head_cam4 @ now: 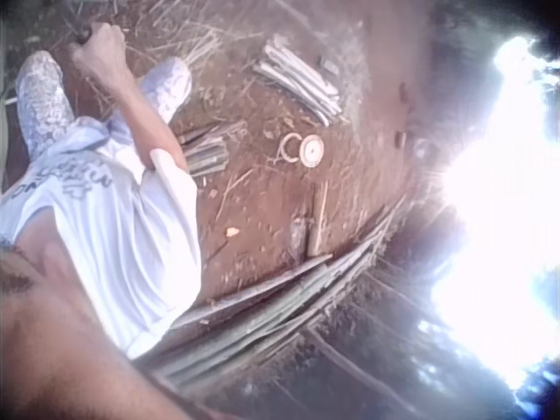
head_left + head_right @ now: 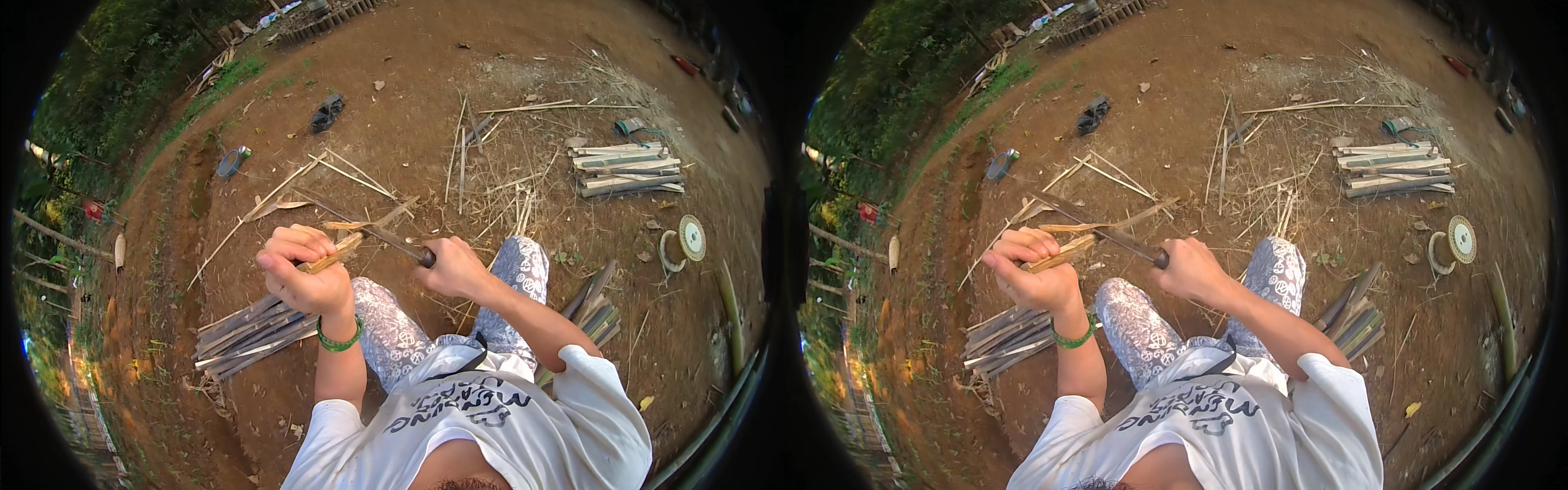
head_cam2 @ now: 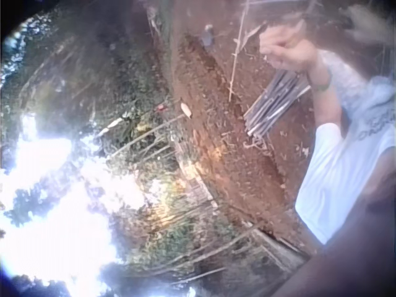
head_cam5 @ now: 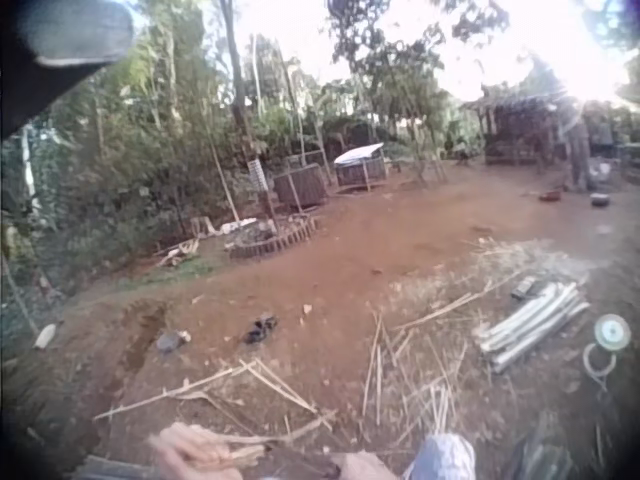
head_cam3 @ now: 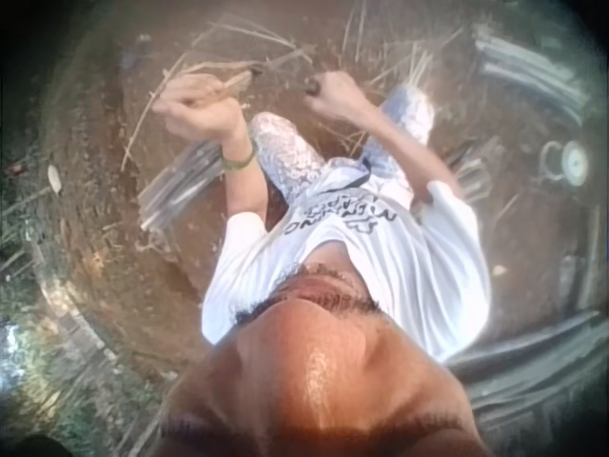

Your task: The person sits on the ground and uses a machete to sharpen the ends of long bamboo strips. They hold each strip in one hand and scrape the blade along the wood to create a point, then place the finished pieces into a growing pile.

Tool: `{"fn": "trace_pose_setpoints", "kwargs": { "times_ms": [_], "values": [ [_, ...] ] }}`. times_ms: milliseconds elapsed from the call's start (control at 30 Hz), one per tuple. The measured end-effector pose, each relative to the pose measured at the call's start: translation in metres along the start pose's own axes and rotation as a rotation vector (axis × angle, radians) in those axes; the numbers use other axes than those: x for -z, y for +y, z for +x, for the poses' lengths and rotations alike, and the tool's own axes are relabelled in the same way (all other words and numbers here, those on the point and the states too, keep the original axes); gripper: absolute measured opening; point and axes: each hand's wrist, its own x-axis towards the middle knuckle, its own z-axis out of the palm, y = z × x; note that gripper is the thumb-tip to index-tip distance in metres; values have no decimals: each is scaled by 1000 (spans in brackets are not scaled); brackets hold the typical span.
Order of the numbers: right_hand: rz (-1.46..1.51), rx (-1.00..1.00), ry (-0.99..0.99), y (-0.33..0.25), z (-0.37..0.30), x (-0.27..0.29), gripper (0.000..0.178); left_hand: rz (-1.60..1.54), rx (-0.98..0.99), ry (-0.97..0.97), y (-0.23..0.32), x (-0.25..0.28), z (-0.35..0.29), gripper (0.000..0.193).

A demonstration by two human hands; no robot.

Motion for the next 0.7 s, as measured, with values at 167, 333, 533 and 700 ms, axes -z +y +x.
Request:
{"fn": "trace_pose_setpoints", "kwargs": {
  "times_ms": [167, 333, 533, 700],
  "values": [
    [-59, -144, -32, 60, 52, -32, 32, -9, 37, -49, 6, 6, 1, 51],
    [-70, -166, 41, 89, 79, -40, 34, -42, 119, -28, 8, -9, 13, 55],
    [65, -125, -5, 31, 27, -21, 33, 53, 59, 50, 79, -35, 61, 64],
    [130, -129, 34, 53, 22, -41, 33, 75, 126, 5, 63, -38, 68, 67]
  ]
}}
